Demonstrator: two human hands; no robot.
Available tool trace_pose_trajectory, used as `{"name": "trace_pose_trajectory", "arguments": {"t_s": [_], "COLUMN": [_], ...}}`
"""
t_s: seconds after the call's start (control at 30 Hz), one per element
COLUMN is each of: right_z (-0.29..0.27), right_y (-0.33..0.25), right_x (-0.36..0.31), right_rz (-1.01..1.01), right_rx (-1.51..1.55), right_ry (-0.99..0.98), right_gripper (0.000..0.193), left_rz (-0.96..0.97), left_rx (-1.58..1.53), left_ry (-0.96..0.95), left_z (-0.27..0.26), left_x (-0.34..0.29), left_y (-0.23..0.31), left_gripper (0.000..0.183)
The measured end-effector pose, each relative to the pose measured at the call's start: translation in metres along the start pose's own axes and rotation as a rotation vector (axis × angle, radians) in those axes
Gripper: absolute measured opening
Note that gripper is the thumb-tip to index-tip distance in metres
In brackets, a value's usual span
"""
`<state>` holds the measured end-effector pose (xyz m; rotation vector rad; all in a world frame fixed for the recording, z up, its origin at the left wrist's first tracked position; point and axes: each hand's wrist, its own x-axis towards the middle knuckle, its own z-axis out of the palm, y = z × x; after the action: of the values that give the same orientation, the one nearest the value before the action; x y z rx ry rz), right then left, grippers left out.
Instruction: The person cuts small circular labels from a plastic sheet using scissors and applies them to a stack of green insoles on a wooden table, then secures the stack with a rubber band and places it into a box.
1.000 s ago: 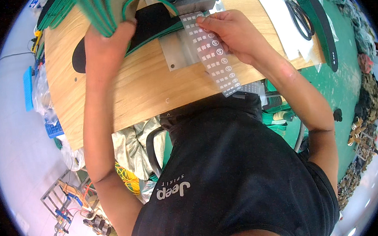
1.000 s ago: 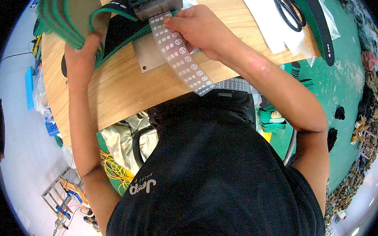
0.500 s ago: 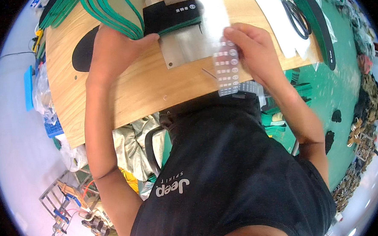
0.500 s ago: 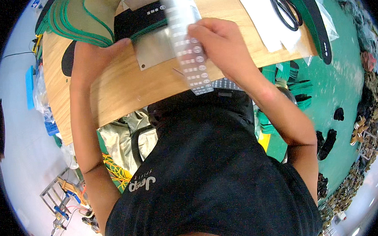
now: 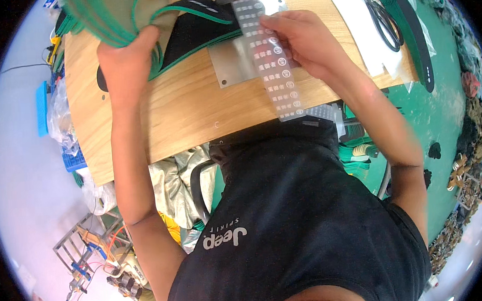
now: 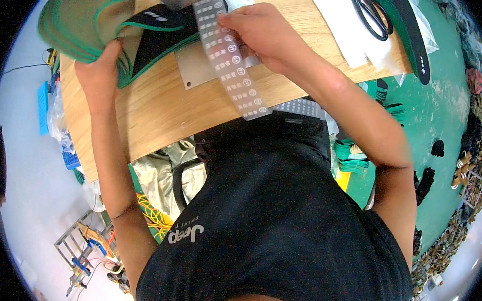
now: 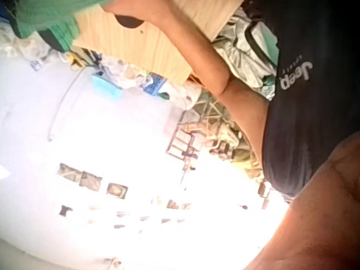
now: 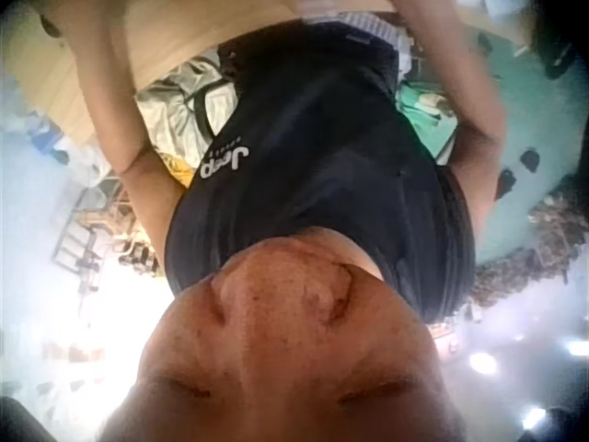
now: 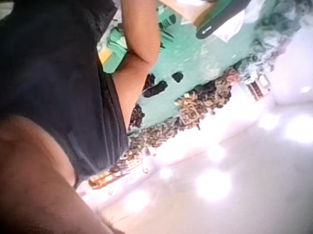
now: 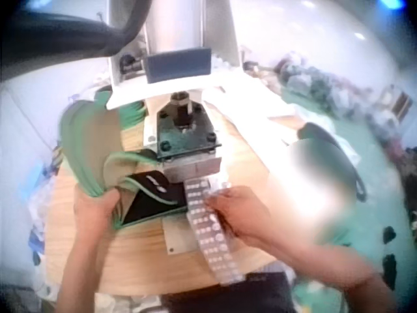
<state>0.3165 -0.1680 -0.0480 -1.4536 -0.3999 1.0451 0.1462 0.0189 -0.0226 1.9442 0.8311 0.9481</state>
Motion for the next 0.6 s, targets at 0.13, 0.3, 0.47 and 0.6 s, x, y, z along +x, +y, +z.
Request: {"name": "trace_pose_trajectory", "arguments": {"t_s": [0.13, 0.3, 0.47, 0.6], "right_z": [0.004, 0.002, 0.003, -0.001], "right_y": [-0.009, -0.009, -0.004, 0.002], "right_x": [-0.001, -0.001, -0.001, 0.001], "right_rz": [0.050, 0.072, 0.051, 0.069], "right_rx": [-0.214, -0.290, -0.301, -0.318], "right_ry": [-0.078, -0.092, -0.065, -0.052], "right_gripper": [0.026, 0.027, 0.027, 0.026], "left_rz": [-0.005, 0.015, 0.042, 0.040], "left_rx": [-0.089, -0.137, -0.074, -0.078], "left_ry": [0.128, 0.108, 0.086, 0.092], "left_z": [-0.008, -0.006, -0.008, -0.006], "left_x": [0.007, 0.005, 0.005, 0.003], "left_y": [-0.011, -0.009, -0.012, -0.012], "left_gripper": [0.025, 0.024, 0.023, 0.024]}}
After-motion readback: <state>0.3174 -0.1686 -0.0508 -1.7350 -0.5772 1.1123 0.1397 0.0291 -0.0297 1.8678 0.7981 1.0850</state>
